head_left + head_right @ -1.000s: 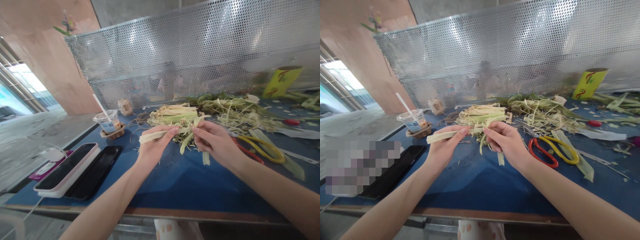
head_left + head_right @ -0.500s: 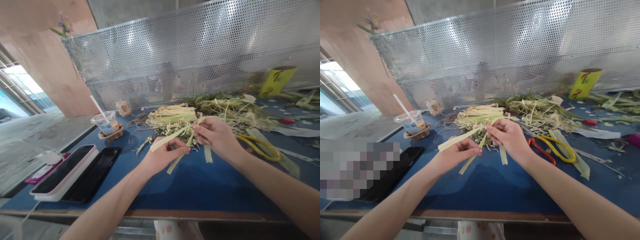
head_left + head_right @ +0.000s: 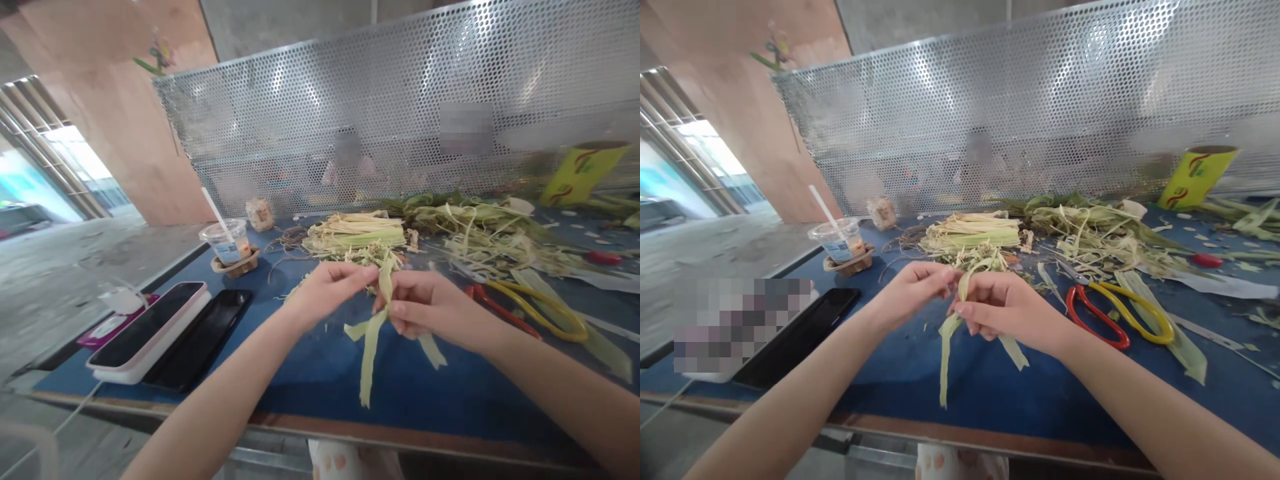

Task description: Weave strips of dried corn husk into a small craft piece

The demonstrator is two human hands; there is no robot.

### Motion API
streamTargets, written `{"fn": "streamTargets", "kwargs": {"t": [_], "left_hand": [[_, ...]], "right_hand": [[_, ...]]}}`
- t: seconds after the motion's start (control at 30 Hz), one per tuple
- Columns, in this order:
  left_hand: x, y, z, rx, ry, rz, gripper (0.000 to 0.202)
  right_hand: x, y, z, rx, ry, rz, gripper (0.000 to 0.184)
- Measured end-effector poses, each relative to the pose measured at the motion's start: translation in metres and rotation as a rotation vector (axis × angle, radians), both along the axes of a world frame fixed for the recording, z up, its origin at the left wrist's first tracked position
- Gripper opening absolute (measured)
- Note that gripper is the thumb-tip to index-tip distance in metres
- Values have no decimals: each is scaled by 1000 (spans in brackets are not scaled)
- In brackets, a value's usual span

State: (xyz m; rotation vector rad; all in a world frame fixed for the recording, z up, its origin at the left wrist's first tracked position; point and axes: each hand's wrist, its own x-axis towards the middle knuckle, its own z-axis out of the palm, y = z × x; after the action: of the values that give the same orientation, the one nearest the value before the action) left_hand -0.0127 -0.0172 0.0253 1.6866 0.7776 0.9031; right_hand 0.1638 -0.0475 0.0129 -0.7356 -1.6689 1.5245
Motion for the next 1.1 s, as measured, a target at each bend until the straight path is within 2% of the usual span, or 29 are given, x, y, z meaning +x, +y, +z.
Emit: {"fn": "streamTargets", "kwargs": {"t": [0.07, 0.17, 0.33, 0.43, 0.5, 0.6, 0.7, 0.77, 0.93, 1.0, 1.1], "left_hand": [[8, -6, -1, -68, -84, -71, 21], [16, -10, 0, -136, -253, -57, 11], [19, -6, 9, -5, -327, 79, 5], [23, -2, 22, 135, -255, 152, 7], [27, 2, 31, 190, -165, 135, 12], [28, 6, 38, 158, 17, 65, 27], [23, 7, 35, 162, 155, -11, 44], [19, 6, 28, 200, 211, -57, 40], [13, 3, 15, 375, 283, 90, 18], [10, 2, 16, 414, 322, 108, 19], [4, 2, 23, 437, 356, 96, 22]], "right_hand": [[-1, -2, -1, -23, 26, 15, 26], [-1, -2, -2, -38, 58, -5, 25], [-1, 0, -3, -50, 101, -55, 21], [-1, 1, -2, -41, 152, -87, 20], [1, 1, 0, -30, 194, -107, 18], [4, 3, 3, -36, 267, -172, 19], [8, 8, 5, -36, 325, -248, 22], [9, 11, 6, -23, 327, -288, 22], [11, 15, 3, 66, 163, -398, 22], [11, 15, 1, 117, 89, -455, 23], [8, 15, -2, 113, 118, -477, 22]]}}
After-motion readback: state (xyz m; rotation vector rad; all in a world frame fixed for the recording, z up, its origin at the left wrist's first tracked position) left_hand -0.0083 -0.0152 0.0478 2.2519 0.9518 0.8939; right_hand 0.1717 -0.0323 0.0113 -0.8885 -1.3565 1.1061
